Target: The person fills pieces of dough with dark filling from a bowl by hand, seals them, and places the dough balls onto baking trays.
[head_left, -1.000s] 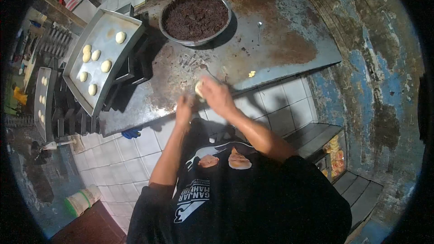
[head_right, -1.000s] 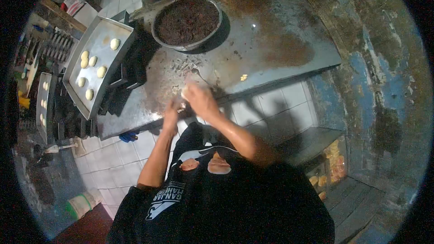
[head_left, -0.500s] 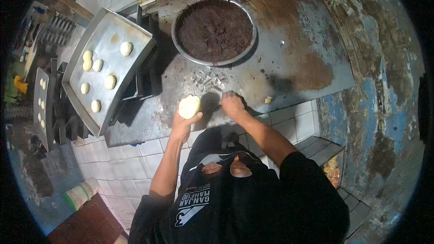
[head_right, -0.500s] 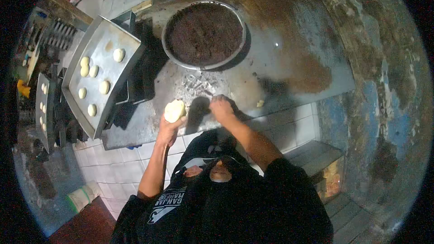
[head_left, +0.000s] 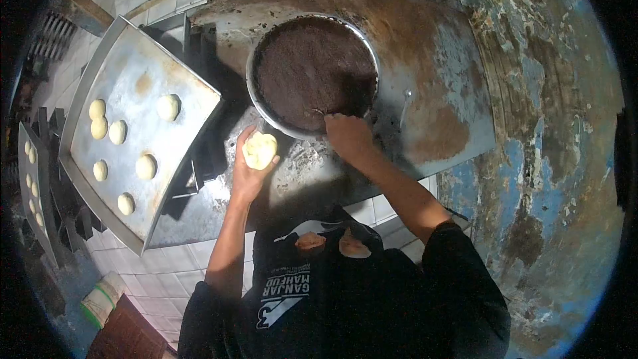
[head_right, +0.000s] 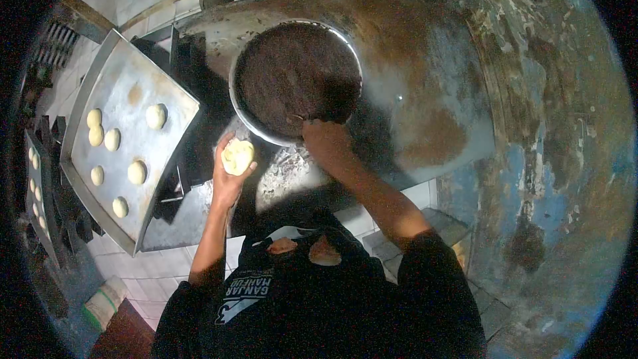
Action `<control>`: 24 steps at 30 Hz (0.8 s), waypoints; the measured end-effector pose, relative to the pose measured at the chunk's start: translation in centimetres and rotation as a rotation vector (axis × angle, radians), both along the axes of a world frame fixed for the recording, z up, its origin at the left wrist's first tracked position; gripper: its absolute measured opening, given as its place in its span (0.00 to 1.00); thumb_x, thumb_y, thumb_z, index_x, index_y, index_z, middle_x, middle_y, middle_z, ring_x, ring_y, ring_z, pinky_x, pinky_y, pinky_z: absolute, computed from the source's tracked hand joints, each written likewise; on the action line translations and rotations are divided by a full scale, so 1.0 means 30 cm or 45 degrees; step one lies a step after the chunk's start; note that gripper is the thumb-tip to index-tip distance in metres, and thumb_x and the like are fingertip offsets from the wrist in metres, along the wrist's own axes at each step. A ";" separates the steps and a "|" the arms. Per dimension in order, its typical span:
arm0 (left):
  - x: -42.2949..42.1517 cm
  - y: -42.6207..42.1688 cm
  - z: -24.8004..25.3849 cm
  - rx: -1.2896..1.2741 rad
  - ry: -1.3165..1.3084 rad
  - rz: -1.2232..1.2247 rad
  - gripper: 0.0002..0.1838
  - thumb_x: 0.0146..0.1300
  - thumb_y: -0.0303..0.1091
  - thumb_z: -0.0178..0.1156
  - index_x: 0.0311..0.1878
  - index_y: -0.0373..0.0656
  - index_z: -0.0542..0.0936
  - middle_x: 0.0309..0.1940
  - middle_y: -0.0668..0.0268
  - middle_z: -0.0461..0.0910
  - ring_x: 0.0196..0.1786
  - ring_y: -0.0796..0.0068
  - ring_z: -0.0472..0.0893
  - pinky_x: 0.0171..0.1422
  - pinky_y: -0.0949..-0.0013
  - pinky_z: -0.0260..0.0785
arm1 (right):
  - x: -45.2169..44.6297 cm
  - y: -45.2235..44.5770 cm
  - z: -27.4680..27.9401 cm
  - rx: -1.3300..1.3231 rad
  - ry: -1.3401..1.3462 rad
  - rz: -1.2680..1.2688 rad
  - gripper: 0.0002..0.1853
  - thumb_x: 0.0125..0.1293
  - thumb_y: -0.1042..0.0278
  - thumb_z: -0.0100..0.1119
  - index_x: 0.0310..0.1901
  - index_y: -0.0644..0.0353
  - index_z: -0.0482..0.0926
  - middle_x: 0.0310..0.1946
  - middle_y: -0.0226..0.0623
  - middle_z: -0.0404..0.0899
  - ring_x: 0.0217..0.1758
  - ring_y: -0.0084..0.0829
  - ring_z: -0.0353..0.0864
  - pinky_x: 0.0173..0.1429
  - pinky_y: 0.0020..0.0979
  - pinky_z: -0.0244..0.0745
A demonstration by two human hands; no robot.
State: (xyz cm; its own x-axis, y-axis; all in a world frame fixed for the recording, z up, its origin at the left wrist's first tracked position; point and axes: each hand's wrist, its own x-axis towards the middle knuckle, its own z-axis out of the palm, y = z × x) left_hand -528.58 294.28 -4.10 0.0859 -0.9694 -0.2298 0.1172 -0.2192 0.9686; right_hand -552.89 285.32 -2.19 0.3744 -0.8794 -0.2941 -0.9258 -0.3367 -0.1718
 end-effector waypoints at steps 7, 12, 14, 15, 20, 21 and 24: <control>0.069 -0.037 -0.119 0.080 -0.130 0.057 0.28 0.56 0.25 0.76 0.59 0.40 0.76 0.50 0.66 0.84 0.53 0.78 0.81 0.62 0.71 0.73 | 0.053 -0.143 -0.052 0.512 -0.048 0.191 0.15 0.61 0.63 0.56 0.34 0.67 0.86 0.36 0.56 0.86 0.41 0.55 0.88 0.50 0.53 0.82; 0.073 -0.001 -0.109 0.066 -0.257 0.090 0.27 0.57 0.25 0.75 0.59 0.40 0.76 0.50 0.66 0.84 0.53 0.78 0.82 0.61 0.73 0.73 | 0.053 -0.143 -0.033 0.314 -0.150 0.058 0.15 0.60 0.62 0.56 0.30 0.66 0.85 0.35 0.55 0.85 0.41 0.55 0.86 0.52 0.51 0.81; 0.055 -0.002 -0.123 0.022 -0.256 0.103 0.26 0.58 0.25 0.75 0.58 0.40 0.77 0.50 0.66 0.85 0.53 0.78 0.82 0.61 0.73 0.73 | 0.055 -0.135 -0.086 0.227 -0.128 0.139 0.14 0.59 0.62 0.56 0.29 0.65 0.85 0.35 0.53 0.85 0.41 0.55 0.86 0.53 0.50 0.81; 0.037 0.008 -0.124 0.004 -0.237 0.114 0.25 0.58 0.26 0.75 0.58 0.40 0.77 0.51 0.66 0.85 0.53 0.78 0.82 0.61 0.73 0.73 | 0.051 -0.132 -0.114 0.237 -0.225 0.208 0.14 0.59 0.62 0.57 0.29 0.65 0.85 0.34 0.52 0.85 0.40 0.55 0.86 0.53 0.50 0.81; -0.043 0.064 -0.029 -0.042 -0.486 0.157 0.27 0.58 0.26 0.74 0.60 0.40 0.75 0.52 0.62 0.84 0.55 0.75 0.83 0.62 0.70 0.74 | -0.043 -0.157 -0.013 0.761 -0.858 0.096 0.13 0.69 0.64 0.56 0.37 0.64 0.87 0.27 0.41 0.86 0.30 0.29 0.85 0.38 0.33 0.79; -0.069 0.064 -0.044 -0.056 -0.451 0.208 0.28 0.57 0.27 0.75 0.60 0.41 0.75 0.52 0.61 0.84 0.56 0.74 0.83 0.62 0.70 0.74 | -0.038 -0.133 0.021 0.764 -0.950 0.040 0.13 0.69 0.64 0.58 0.41 0.65 0.87 0.26 0.37 0.85 0.30 0.24 0.83 0.37 0.30 0.77; -0.168 0.042 -0.045 -0.123 -0.541 0.312 0.26 0.61 0.30 0.73 0.60 0.40 0.74 0.50 0.58 0.83 0.54 0.69 0.83 0.60 0.65 0.74 | -0.018 0.030 0.074 0.613 -1.051 -0.115 0.15 0.72 0.67 0.57 0.52 0.67 0.83 0.27 0.35 0.84 0.31 0.24 0.82 0.37 0.30 0.77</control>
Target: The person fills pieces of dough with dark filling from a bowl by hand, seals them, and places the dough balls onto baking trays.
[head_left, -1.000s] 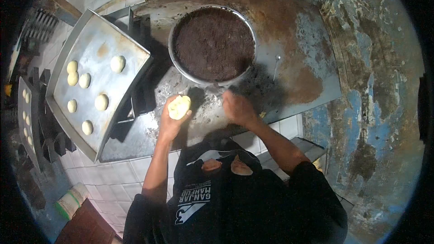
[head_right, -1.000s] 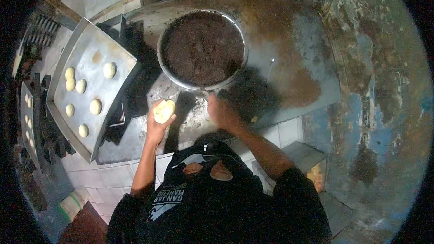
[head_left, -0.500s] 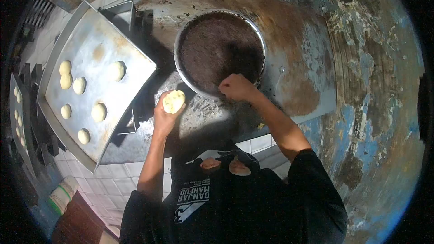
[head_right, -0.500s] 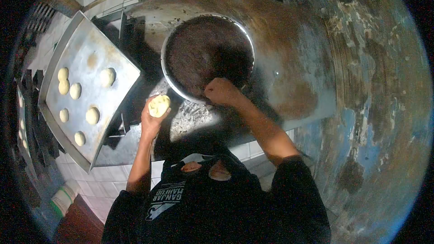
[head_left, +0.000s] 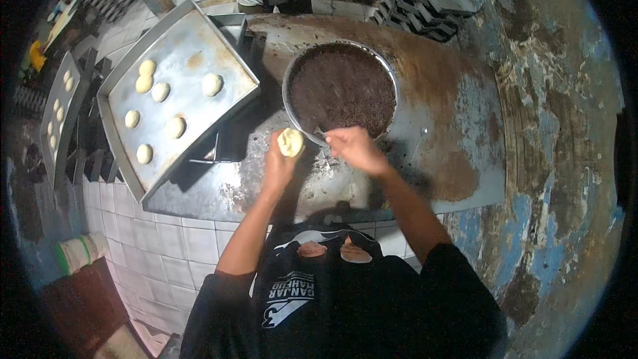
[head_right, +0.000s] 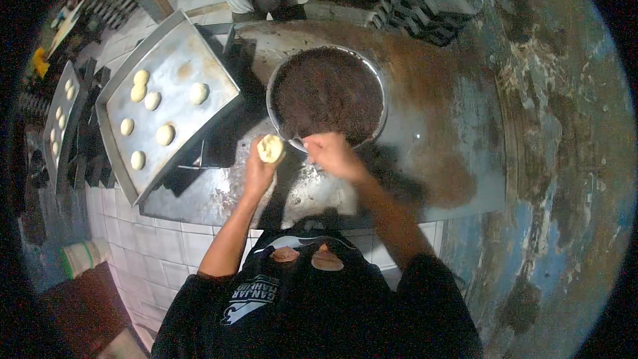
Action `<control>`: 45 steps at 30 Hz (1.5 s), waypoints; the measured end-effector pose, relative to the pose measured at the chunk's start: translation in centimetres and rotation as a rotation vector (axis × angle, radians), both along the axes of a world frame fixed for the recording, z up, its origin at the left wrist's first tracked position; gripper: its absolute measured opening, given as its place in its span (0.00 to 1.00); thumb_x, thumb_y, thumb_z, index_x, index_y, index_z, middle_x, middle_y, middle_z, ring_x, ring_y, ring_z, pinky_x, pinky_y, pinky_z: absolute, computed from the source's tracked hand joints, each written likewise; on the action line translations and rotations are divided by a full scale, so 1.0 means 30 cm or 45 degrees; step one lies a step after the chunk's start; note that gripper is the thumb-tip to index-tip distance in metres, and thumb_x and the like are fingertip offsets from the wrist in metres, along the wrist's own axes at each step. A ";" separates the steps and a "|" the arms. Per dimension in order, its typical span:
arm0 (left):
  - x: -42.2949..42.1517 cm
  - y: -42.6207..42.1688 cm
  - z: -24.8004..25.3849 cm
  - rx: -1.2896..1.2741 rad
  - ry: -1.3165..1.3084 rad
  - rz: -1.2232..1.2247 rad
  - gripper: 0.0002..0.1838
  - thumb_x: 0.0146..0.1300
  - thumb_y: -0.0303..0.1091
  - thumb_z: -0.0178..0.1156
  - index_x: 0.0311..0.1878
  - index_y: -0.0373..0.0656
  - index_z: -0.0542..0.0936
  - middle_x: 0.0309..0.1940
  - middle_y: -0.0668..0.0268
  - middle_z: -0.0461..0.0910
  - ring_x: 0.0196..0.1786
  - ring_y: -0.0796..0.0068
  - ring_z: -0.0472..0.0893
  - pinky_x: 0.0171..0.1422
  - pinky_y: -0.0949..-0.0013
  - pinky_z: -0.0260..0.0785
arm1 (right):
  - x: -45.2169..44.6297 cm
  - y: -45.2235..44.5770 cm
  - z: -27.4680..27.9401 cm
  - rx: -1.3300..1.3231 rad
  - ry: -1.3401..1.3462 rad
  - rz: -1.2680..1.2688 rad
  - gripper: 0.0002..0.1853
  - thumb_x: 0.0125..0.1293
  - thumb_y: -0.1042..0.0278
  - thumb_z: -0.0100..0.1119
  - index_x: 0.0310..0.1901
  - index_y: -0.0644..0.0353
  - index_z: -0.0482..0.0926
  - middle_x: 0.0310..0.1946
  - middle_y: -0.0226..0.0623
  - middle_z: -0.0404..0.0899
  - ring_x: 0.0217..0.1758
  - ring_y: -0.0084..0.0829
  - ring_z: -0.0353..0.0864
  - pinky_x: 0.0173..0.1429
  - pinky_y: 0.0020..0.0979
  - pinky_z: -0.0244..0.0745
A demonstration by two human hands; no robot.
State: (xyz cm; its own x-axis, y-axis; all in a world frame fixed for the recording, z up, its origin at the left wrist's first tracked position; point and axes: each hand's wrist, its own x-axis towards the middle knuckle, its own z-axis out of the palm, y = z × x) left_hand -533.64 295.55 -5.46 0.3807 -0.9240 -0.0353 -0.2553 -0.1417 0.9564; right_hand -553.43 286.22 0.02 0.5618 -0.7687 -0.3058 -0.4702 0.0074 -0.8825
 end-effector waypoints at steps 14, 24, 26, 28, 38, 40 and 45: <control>-0.097 0.127 -0.176 0.149 0.245 -0.060 0.29 0.59 0.22 0.64 0.65 0.42 0.70 0.52 0.59 0.82 0.54 0.66 0.81 0.57 0.62 0.73 | -0.213 0.415 -0.219 -0.680 0.382 -0.064 0.17 0.69 0.70 0.58 0.58 0.64 0.79 0.48 0.47 0.85 0.48 0.46 0.87 0.52 0.42 0.82; -0.320 0.355 -0.035 0.049 0.390 -0.283 0.31 0.58 0.36 0.74 0.61 0.41 0.71 0.47 0.67 0.79 0.48 0.74 0.80 0.49 0.66 0.74 | -0.191 0.577 0.023 -0.995 -0.169 0.105 0.27 0.68 0.80 0.49 0.69 0.62 0.67 0.51 0.48 0.84 0.53 0.48 0.82 0.59 0.44 0.77; -0.328 0.382 0.035 0.109 0.595 -0.258 0.30 0.60 0.39 0.73 0.61 0.41 0.72 0.45 0.67 0.80 0.45 0.76 0.80 0.45 0.68 0.75 | -0.234 0.581 0.041 -0.767 -0.318 -0.167 0.23 0.67 0.80 0.51 0.64 0.64 0.71 0.53 0.48 0.82 0.61 0.50 0.78 0.66 0.45 0.72; -0.370 0.412 0.130 0.177 0.762 -0.262 0.29 0.62 0.40 0.72 0.62 0.41 0.73 0.43 0.67 0.81 0.43 0.77 0.80 0.43 0.70 0.76 | -0.251 0.597 0.034 -0.772 -0.335 -0.227 0.20 0.67 0.78 0.54 0.62 0.65 0.73 0.54 0.48 0.82 0.63 0.48 0.78 0.67 0.44 0.71; -0.404 0.553 0.245 -0.006 0.075 -0.331 0.27 0.71 0.43 0.63 0.68 0.39 0.77 0.58 0.50 0.82 0.58 0.62 0.81 0.66 0.64 0.70 | -0.267 0.571 -0.096 0.536 -0.825 -0.152 0.12 0.66 0.75 0.65 0.51 0.64 0.83 0.42 0.33 0.85 0.48 0.22 0.81 0.56 0.27 0.76; -0.349 0.589 0.231 0.081 -0.046 -0.389 0.28 0.69 0.42 0.65 0.68 0.39 0.76 0.55 0.56 0.82 0.54 0.68 0.80 0.62 0.66 0.71 | -0.245 0.587 0.028 -0.127 -0.467 0.242 0.09 0.67 0.73 0.63 0.47 0.64 0.85 0.37 0.37 0.87 0.43 0.32 0.86 0.52 0.31 0.79; -0.209 0.614 0.264 0.409 0.179 -0.241 0.29 0.73 0.52 0.59 0.68 0.42 0.77 0.62 0.58 0.80 0.61 0.71 0.78 0.63 0.67 0.69 | -0.131 0.671 0.180 -0.668 -0.662 -0.006 0.15 0.66 0.70 0.63 0.53 0.66 0.82 0.47 0.47 0.85 0.53 0.47 0.85 0.58 0.42 0.78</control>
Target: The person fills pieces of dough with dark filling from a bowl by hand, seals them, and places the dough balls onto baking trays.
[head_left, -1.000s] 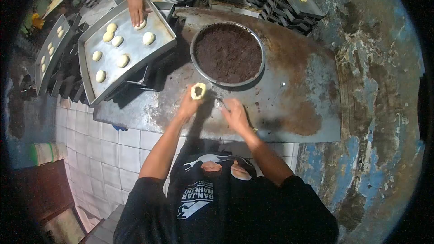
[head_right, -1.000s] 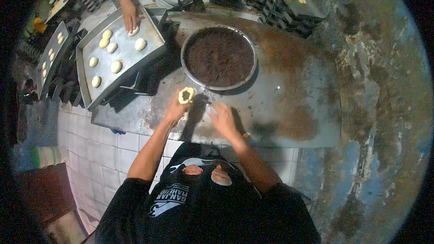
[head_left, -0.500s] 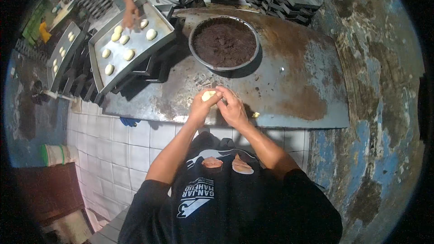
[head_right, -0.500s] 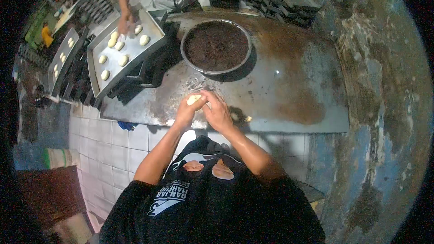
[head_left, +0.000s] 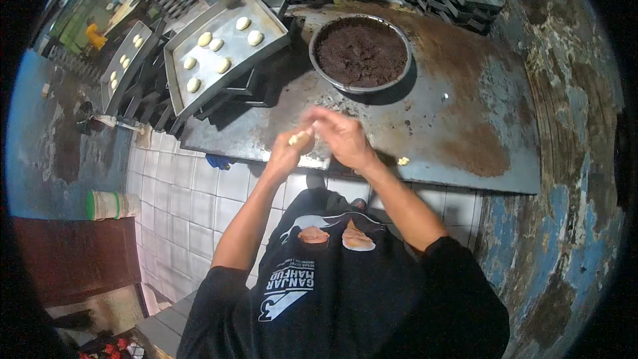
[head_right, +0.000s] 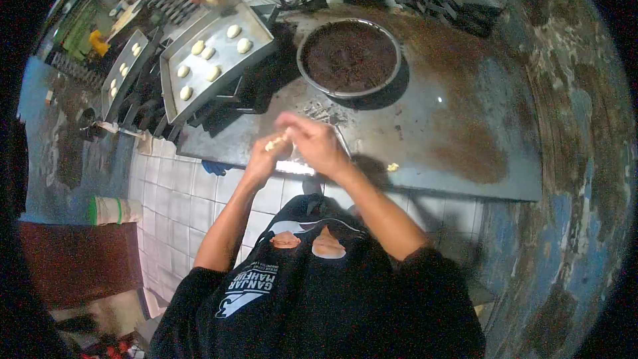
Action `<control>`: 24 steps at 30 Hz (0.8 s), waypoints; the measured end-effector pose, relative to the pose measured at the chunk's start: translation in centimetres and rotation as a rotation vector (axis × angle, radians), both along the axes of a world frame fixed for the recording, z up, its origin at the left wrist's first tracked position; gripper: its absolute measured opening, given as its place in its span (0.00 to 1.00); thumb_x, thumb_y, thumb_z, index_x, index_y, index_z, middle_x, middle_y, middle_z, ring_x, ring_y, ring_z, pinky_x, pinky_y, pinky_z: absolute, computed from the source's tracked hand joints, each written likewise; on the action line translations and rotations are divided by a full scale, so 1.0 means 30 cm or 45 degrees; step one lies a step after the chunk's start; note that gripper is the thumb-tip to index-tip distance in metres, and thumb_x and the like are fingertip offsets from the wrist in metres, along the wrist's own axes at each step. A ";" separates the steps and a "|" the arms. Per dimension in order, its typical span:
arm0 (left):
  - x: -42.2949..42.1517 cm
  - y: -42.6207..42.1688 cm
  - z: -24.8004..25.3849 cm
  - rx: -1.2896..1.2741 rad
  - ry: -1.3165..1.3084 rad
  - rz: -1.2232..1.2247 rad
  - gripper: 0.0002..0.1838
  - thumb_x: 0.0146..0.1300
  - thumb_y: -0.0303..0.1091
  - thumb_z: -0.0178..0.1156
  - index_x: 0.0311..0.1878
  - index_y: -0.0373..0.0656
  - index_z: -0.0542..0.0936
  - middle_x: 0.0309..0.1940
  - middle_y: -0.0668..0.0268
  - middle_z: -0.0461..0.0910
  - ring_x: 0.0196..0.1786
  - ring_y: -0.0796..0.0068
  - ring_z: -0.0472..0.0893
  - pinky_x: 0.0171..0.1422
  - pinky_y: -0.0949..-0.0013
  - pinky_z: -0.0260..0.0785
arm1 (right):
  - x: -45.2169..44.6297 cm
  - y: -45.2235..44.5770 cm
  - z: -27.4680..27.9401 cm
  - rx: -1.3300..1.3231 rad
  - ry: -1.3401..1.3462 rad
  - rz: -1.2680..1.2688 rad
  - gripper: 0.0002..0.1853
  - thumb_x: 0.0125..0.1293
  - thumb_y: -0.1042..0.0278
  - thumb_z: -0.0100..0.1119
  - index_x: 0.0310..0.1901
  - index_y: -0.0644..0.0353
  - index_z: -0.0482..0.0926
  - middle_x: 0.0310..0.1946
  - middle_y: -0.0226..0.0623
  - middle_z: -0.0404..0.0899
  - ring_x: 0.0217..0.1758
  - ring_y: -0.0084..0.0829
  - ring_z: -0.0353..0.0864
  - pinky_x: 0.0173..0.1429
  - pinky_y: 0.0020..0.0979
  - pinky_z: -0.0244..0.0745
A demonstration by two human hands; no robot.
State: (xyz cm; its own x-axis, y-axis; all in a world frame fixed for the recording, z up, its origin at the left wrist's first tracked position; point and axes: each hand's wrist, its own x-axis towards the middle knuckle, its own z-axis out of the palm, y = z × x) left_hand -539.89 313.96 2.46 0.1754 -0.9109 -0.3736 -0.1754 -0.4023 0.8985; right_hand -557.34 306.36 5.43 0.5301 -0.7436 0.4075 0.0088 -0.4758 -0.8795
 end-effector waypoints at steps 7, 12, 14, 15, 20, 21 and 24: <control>0.049 -0.051 0.093 -0.411 1.078 0.457 0.36 0.78 0.63 0.42 0.78 0.49 0.65 0.76 0.60 0.64 0.75 0.69 0.65 0.77 0.58 0.57 | 0.277 0.010 -0.069 0.318 -0.185 0.014 0.24 0.65 0.58 0.68 0.57 0.65 0.76 0.48 0.45 0.81 0.53 0.39 0.81 0.58 0.37 0.75; 0.318 -0.140 0.110 -0.599 0.629 0.537 0.31 0.79 0.53 0.50 0.70 0.37 0.74 0.76 0.59 0.65 0.72 0.68 0.70 0.71 0.67 0.65 | 0.578 -0.066 0.000 1.365 -0.441 0.415 0.25 0.77 0.45 0.55 0.59 0.61 0.74 0.53 0.33 0.80 0.57 0.24 0.79 0.62 0.32 0.72; 0.451 -0.181 0.093 -0.622 0.608 0.526 0.30 0.79 0.51 0.51 0.70 0.35 0.74 0.77 0.59 0.65 0.73 0.68 0.68 0.73 0.66 0.63 | 0.711 -0.132 0.006 1.507 -0.489 0.523 0.24 0.79 0.48 0.51 0.61 0.60 0.73 0.56 0.35 0.79 0.60 0.26 0.79 0.66 0.33 0.72; 0.523 -0.201 0.090 -0.636 0.597 0.526 0.29 0.79 0.50 0.51 0.70 0.34 0.74 0.77 0.59 0.64 0.74 0.68 0.67 0.74 0.66 0.63 | 0.774 -0.163 0.012 1.555 -0.456 0.553 0.23 0.79 0.48 0.51 0.62 0.60 0.73 0.57 0.35 0.79 0.61 0.27 0.78 0.67 0.34 0.72; 0.862 -0.234 0.144 -0.652 0.644 0.661 0.25 0.77 0.41 0.55 0.68 0.33 0.76 0.66 0.58 0.77 0.67 0.70 0.75 0.72 0.66 0.66 | 1.124 -0.296 0.077 1.696 -0.213 0.688 0.22 0.79 0.53 0.52 0.61 0.65 0.74 0.58 0.39 0.79 0.61 0.32 0.79 0.64 0.42 0.75; 0.930 -0.256 0.129 -0.682 0.693 0.696 0.26 0.77 0.40 0.56 0.71 0.35 0.72 0.69 0.56 0.74 0.67 0.69 0.75 0.71 0.66 0.67 | 1.198 -0.339 0.087 1.688 -0.123 0.743 0.21 0.79 0.55 0.52 0.61 0.65 0.74 0.57 0.39 0.79 0.61 0.32 0.79 0.63 0.42 0.76; 1.073 -0.299 0.113 -0.706 0.555 0.820 0.30 0.74 0.37 0.59 0.75 0.38 0.67 0.70 0.51 0.72 0.68 0.64 0.75 0.72 0.63 0.67 | 1.422 -0.595 0.074 1.517 0.006 0.713 0.16 0.80 0.63 0.49 0.56 0.69 0.75 0.51 0.43 0.82 0.51 0.33 0.86 0.56 0.31 0.86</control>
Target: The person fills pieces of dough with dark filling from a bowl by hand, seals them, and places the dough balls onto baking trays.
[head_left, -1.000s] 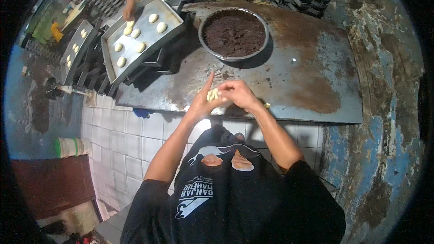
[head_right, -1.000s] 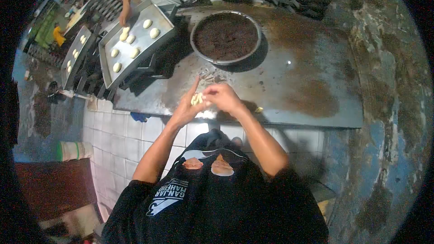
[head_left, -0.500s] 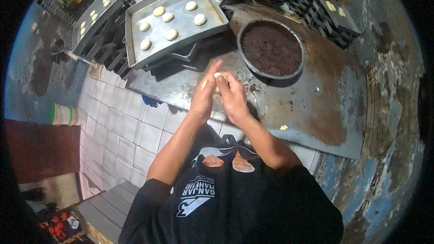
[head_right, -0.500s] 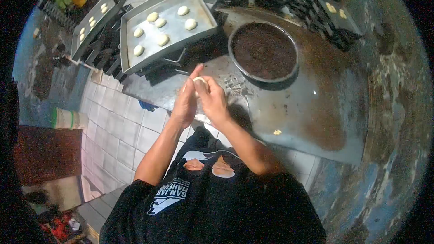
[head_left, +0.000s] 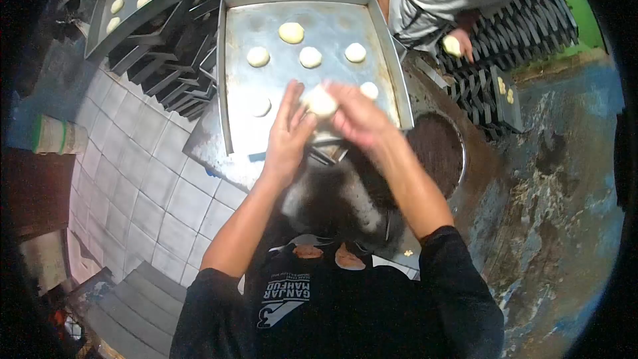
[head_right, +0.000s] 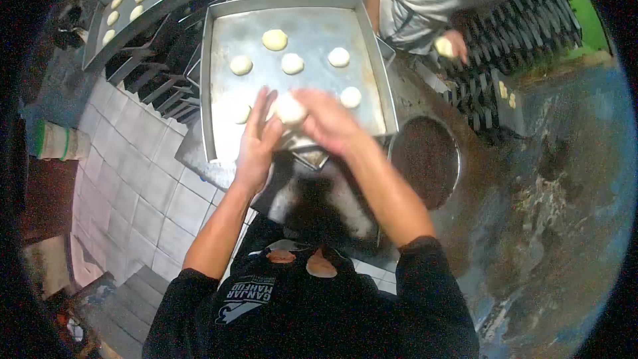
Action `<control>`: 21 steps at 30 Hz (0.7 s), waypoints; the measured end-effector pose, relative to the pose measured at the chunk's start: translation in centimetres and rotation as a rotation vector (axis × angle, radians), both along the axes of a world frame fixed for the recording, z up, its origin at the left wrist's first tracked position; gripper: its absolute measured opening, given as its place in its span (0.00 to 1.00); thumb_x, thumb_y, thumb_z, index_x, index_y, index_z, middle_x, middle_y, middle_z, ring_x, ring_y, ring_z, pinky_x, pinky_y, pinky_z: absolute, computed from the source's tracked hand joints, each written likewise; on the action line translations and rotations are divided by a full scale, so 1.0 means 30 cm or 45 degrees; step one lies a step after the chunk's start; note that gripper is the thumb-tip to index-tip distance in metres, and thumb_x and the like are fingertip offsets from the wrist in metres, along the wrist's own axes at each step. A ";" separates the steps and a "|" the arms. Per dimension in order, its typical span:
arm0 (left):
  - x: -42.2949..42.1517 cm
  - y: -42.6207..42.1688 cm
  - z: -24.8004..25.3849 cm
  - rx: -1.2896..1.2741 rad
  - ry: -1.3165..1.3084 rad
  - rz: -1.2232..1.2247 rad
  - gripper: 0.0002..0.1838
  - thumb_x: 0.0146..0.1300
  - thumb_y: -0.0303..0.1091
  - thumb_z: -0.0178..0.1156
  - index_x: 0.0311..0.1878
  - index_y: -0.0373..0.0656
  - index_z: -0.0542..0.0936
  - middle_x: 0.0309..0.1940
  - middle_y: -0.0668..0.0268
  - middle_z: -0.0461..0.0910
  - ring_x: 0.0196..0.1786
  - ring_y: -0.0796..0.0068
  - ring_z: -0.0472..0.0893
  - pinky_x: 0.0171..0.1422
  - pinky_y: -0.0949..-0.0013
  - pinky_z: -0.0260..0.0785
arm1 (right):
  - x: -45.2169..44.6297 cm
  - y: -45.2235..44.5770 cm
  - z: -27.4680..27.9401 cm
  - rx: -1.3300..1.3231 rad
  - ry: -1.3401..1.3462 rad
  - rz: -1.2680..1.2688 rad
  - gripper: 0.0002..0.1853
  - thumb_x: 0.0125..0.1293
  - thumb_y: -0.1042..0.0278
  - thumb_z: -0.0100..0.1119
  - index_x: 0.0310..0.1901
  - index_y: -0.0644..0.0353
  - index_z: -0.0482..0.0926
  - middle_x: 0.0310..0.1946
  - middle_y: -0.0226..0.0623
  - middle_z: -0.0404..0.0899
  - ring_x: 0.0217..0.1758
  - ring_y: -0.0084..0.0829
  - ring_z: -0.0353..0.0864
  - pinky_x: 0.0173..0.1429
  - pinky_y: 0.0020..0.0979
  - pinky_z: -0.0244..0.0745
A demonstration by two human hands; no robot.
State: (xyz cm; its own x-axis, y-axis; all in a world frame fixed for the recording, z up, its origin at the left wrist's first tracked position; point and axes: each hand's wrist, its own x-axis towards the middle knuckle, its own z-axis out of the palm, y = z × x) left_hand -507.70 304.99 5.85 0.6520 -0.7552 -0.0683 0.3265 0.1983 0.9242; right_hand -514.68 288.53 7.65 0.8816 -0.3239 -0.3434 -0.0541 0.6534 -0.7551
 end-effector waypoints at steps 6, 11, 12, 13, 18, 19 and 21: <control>0.157 0.025 -0.110 0.435 -0.789 -0.117 0.30 0.63 0.27 0.67 0.69 0.40 0.72 0.64 0.54 0.75 0.64 0.56 0.77 0.66 0.56 0.72 | 0.423 -0.636 -0.166 -2.134 0.644 -0.390 0.25 0.73 0.54 0.59 0.56 0.72 0.76 0.53 0.57 0.79 0.56 0.48 0.78 0.59 0.43 0.73; 0.183 0.047 -0.145 0.088 -1.009 -0.109 0.30 0.61 0.31 0.69 0.66 0.39 0.74 0.61 0.51 0.78 0.60 0.49 0.80 0.63 0.54 0.75 | 0.531 -0.816 -0.385 -2.541 0.786 -0.066 0.26 0.74 0.57 0.54 0.58 0.76 0.73 0.64 0.73 0.67 0.67 0.65 0.68 0.70 0.50 0.66; 0.192 0.043 -0.143 0.112 -1.008 -0.102 0.28 0.62 0.32 0.69 0.65 0.39 0.74 0.59 0.52 0.79 0.58 0.51 0.81 0.61 0.55 0.76 | 0.545 -0.844 -0.413 -2.501 0.697 -0.082 0.26 0.74 0.57 0.53 0.59 0.76 0.73 0.64 0.74 0.66 0.66 0.66 0.68 0.70 0.50 0.66; 0.201 0.034 -0.146 0.099 -0.984 -0.100 0.28 0.62 0.32 0.69 0.65 0.40 0.74 0.58 0.52 0.79 0.57 0.51 0.81 0.59 0.55 0.76 | 0.554 -0.870 -0.443 -2.458 0.615 -0.105 0.26 0.75 0.57 0.52 0.59 0.77 0.72 0.64 0.74 0.66 0.66 0.67 0.68 0.70 0.51 0.66; 0.167 0.033 -0.150 0.161 -0.894 -0.151 0.27 0.64 0.35 0.68 0.65 0.41 0.75 0.55 0.54 0.81 0.51 0.53 0.83 0.53 0.57 0.79 | 0.549 -0.844 -0.393 -2.576 0.654 0.037 0.31 0.79 0.47 0.42 0.68 0.67 0.68 0.71 0.67 0.62 0.74 0.59 0.64 0.75 0.47 0.60; 0.166 0.029 -0.153 0.157 -0.922 -0.182 0.27 0.64 0.35 0.67 0.66 0.42 0.74 0.55 0.53 0.80 0.52 0.52 0.83 0.53 0.56 0.79 | 0.541 -0.862 -0.342 -2.157 0.631 -0.062 0.33 0.78 0.43 0.42 0.71 0.65 0.65 0.74 0.62 0.57 0.77 0.54 0.59 0.77 0.45 0.55; 0.162 0.046 -0.156 0.192 -0.976 -0.221 0.28 0.65 0.34 0.67 0.67 0.44 0.72 0.56 0.51 0.80 0.54 0.51 0.83 0.55 0.55 0.80 | 0.575 -0.757 -0.158 -1.296 0.523 -0.177 0.39 0.77 0.37 0.43 0.77 0.61 0.60 0.81 0.53 0.49 0.84 0.43 0.48 0.83 0.39 0.43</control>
